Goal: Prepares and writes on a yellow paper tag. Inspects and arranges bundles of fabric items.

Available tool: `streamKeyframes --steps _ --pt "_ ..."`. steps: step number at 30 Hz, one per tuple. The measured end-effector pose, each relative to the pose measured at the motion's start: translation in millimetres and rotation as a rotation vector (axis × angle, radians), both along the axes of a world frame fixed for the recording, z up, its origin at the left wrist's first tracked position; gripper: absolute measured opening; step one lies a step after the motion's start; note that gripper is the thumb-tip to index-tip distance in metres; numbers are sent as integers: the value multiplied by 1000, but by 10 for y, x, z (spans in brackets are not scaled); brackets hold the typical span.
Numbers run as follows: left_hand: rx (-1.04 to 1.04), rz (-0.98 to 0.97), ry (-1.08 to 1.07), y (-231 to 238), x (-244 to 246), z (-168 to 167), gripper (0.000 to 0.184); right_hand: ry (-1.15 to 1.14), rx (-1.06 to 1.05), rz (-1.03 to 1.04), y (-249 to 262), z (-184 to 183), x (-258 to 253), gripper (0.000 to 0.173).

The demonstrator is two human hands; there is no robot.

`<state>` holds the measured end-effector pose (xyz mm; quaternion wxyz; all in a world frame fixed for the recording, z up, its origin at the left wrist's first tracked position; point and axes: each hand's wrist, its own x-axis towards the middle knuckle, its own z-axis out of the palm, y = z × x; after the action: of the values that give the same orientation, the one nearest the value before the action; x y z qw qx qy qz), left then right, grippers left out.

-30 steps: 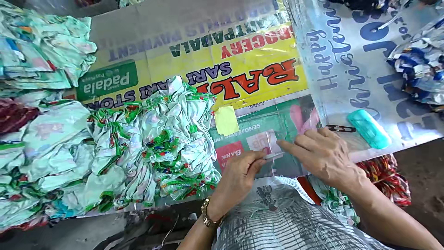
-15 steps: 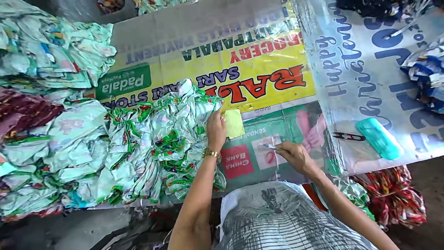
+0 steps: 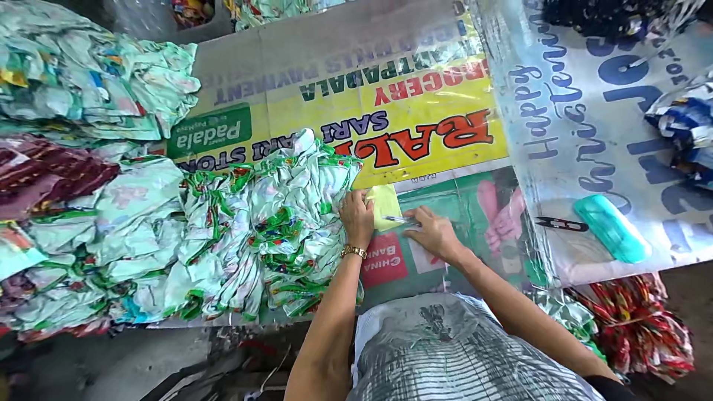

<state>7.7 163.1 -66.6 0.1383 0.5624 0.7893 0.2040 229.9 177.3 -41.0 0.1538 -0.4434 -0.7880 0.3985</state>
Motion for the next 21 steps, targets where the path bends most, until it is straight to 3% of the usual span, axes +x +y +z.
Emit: streamKeyframes --steps 3,9,13,17,19,21 --pt "51 -43 -18 -124 -6 -107 32 -218 145 188 91 -126 -286 57" --pt "17 -56 -72 -215 -85 -99 31 -196 374 270 57 -370 -326 29" --pt "-32 31 -137 -309 -9 -37 38 -184 322 210 42 -384 -308 14" --pt "43 240 -511 -418 204 100 46 14 204 55 46 -369 -208 16" --pt "79 417 -852 -443 363 230 49 145 269 -14 5 -376 -148 15" --pt "71 571 -1182 -431 476 433 37 162 364 -9 -18 -334 -97 14"
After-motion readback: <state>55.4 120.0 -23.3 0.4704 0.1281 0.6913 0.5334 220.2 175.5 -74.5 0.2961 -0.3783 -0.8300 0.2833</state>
